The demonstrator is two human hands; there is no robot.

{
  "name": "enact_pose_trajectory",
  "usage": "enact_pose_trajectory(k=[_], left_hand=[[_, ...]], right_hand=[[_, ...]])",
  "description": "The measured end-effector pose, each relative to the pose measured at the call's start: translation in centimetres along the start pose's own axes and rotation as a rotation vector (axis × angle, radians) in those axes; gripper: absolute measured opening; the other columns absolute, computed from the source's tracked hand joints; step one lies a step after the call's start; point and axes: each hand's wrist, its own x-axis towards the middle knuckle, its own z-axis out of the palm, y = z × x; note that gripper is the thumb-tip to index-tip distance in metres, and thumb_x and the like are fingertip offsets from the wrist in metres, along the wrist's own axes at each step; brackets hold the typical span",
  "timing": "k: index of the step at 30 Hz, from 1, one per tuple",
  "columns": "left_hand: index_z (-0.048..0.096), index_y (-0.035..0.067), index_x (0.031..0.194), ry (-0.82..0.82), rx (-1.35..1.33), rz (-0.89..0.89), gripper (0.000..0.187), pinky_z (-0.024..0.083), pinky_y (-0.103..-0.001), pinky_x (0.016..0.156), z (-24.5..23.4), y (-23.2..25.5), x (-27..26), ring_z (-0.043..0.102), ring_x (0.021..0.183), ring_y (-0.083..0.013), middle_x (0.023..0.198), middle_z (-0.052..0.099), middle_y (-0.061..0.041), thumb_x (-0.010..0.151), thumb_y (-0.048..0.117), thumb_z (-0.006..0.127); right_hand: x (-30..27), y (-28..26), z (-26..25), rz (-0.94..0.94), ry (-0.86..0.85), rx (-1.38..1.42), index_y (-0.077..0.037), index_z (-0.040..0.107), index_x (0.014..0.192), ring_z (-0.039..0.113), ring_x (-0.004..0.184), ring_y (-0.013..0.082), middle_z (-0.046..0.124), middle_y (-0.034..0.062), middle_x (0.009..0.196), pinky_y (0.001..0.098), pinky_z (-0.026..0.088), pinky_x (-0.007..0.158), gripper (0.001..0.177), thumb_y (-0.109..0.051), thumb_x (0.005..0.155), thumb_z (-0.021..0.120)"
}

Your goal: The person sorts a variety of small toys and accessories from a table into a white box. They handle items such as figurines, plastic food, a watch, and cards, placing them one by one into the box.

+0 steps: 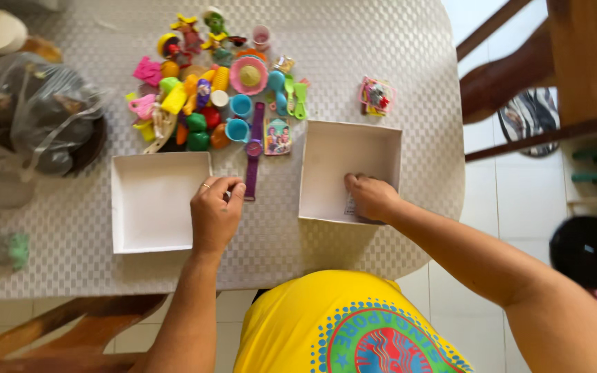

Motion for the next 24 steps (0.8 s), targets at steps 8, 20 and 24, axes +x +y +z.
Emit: enact_pose_trajectory(k=[8,20,24], left_hand=[[0.077,0.002,0.101,-0.203,-0.303,-0.118,0.016,0.054,-0.027,0.068,2.5,1.1,-1.6,0.067,0.074,-0.0116,0.089,0.073,-0.004,0.092,0.013,0.071],[0.077,-0.001,0.098,-0.482,-0.722,-0.328,0.018,0.043,-0.022,0.055,10.2,7.1,1.0,0.052,0.062,-0.0038,0.077,0.069,-0.001,0.094,0.015,0.073],[0.076,-0.001,0.099,-0.524,-0.743,-0.377,0.017,0.041,-0.021,0.053,10.8,7.2,0.6,0.05,0.059,-0.0031,0.077,0.07,0.0,0.094,0.015,0.072]], right_hand=[[-1.8,-0.3,-9.8,-0.181,-0.169,0.724,-0.011,0.056,0.122,0.068,0.097,0.0186,0.074,0.0089,0.104,0.034,0.056,0.083,0.039,-0.006,0.086,0.071],[-4.8,0.0,-9.0,-0.207,0.367,1.633,0.002,0.072,0.112,0.064,0.08,0.0113,0.073,0.0076,0.097,0.0267,0.055,0.07,0.02,-0.006,0.094,0.074],[-5.4,0.4,-7.6,-0.173,0.391,1.824,0.003,0.071,0.116,0.067,0.084,0.0132,0.074,0.0102,0.102,0.0282,0.056,0.073,0.023,-0.005,0.094,0.072]])
